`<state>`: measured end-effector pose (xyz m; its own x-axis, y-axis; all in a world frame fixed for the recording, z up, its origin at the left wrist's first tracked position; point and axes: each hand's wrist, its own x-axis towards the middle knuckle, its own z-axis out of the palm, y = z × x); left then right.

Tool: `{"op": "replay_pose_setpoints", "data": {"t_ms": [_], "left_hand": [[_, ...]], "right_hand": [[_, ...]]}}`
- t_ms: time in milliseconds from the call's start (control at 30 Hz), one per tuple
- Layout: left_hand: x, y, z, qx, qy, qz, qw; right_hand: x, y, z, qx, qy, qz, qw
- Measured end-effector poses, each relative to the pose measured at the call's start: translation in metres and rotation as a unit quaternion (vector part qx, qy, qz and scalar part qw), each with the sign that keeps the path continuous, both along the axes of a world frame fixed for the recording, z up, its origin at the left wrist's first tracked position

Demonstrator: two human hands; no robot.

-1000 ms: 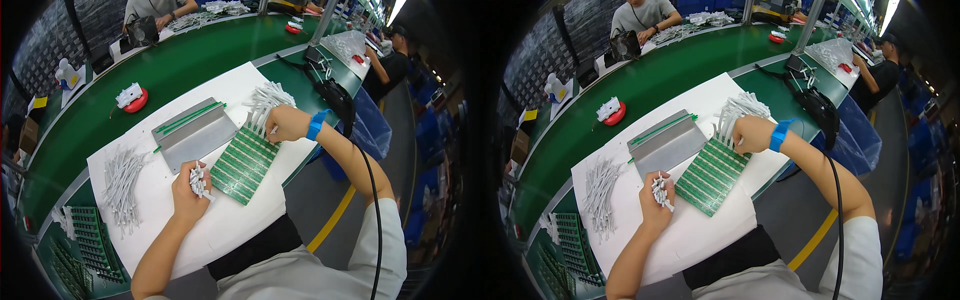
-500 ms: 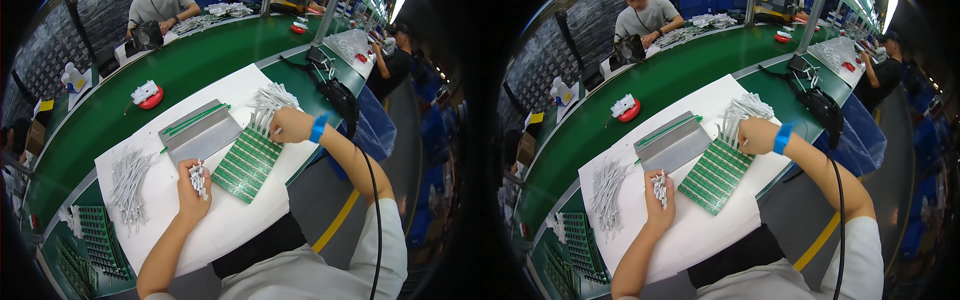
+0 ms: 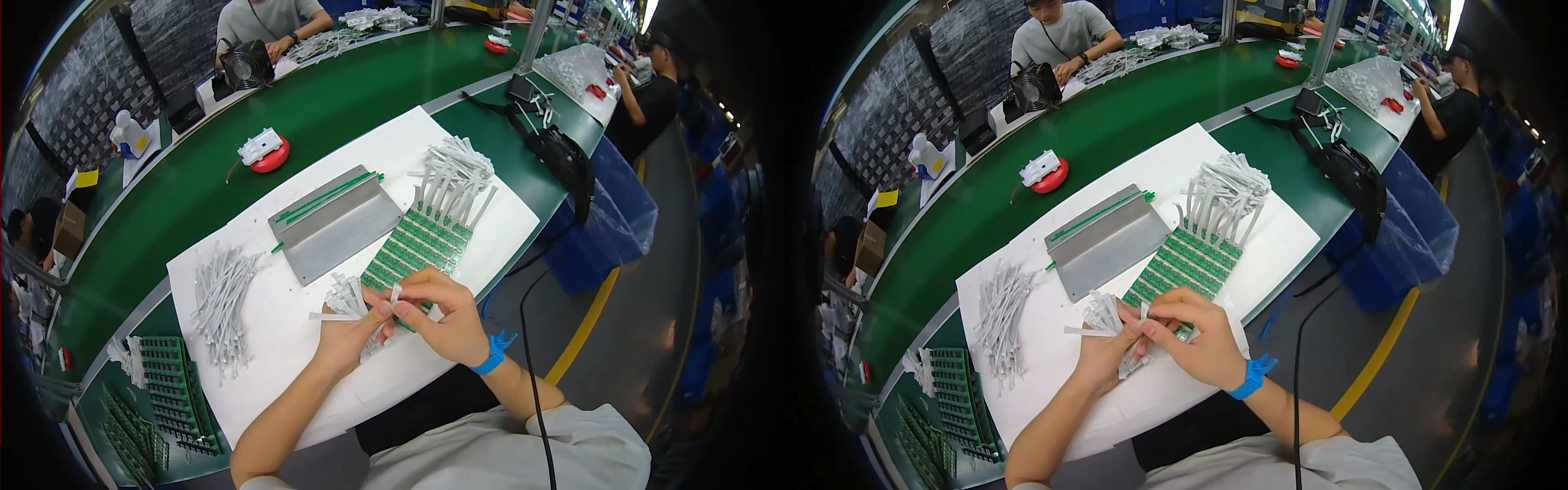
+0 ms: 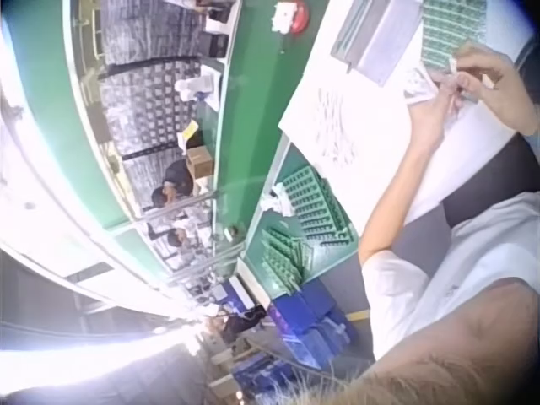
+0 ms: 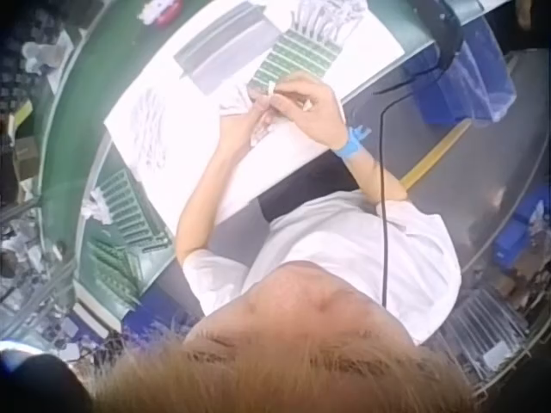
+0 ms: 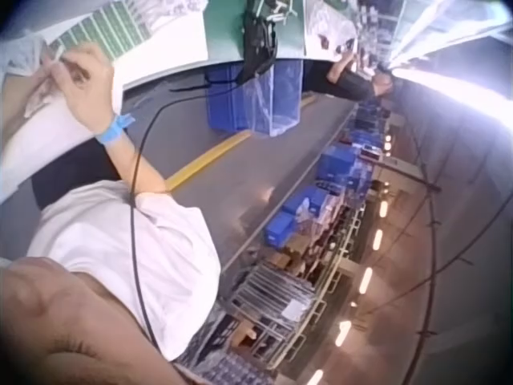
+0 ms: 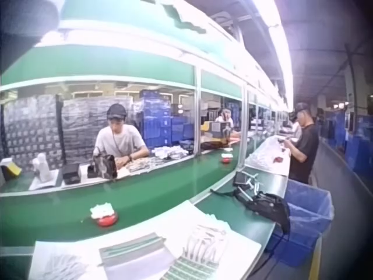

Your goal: Assembling LED strips onto circuit boards at an industrial workstation.

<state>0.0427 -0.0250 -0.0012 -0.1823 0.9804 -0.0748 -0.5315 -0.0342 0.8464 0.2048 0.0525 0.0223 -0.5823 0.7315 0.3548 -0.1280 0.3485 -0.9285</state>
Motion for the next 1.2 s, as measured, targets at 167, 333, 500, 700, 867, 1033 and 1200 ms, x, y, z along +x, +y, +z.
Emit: {"op": "replay_pose_setpoints", "data": {"t_ms": [167,333,500,700,867,1033,1200], "left_hand": [[0.001,-0.003,0.004,-0.075,-0.079,-0.071,0.992],[-0.008,-0.003,-0.015,0.013,0.166,0.037,0.985],[-0.021,0.002,-0.019,0.101,0.407,0.151,0.895],[-0.017,-0.002,-0.012,0.091,0.479,0.141,0.862],[-0.016,-0.002,-0.011,0.109,0.491,0.128,0.855],[-0.026,-0.001,-0.020,0.227,0.581,0.096,0.775],[-0.023,0.002,-0.013,0.240,0.599,0.086,0.759]], "right_hand": [[-0.006,-0.002,-0.014,-0.191,0.119,0.113,0.968],[0.010,0.027,0.007,-0.173,0.093,0.064,0.978],[0.036,0.087,0.043,0.044,-0.228,-0.044,0.972],[0.044,0.132,0.031,0.270,-0.375,-0.009,0.887],[0.033,0.137,0.049,0.354,-0.527,-0.013,0.773],[0.020,0.149,0.050,0.388,-0.581,0.035,0.715],[0.013,0.156,0.055,0.392,-0.594,0.070,0.699]]}}
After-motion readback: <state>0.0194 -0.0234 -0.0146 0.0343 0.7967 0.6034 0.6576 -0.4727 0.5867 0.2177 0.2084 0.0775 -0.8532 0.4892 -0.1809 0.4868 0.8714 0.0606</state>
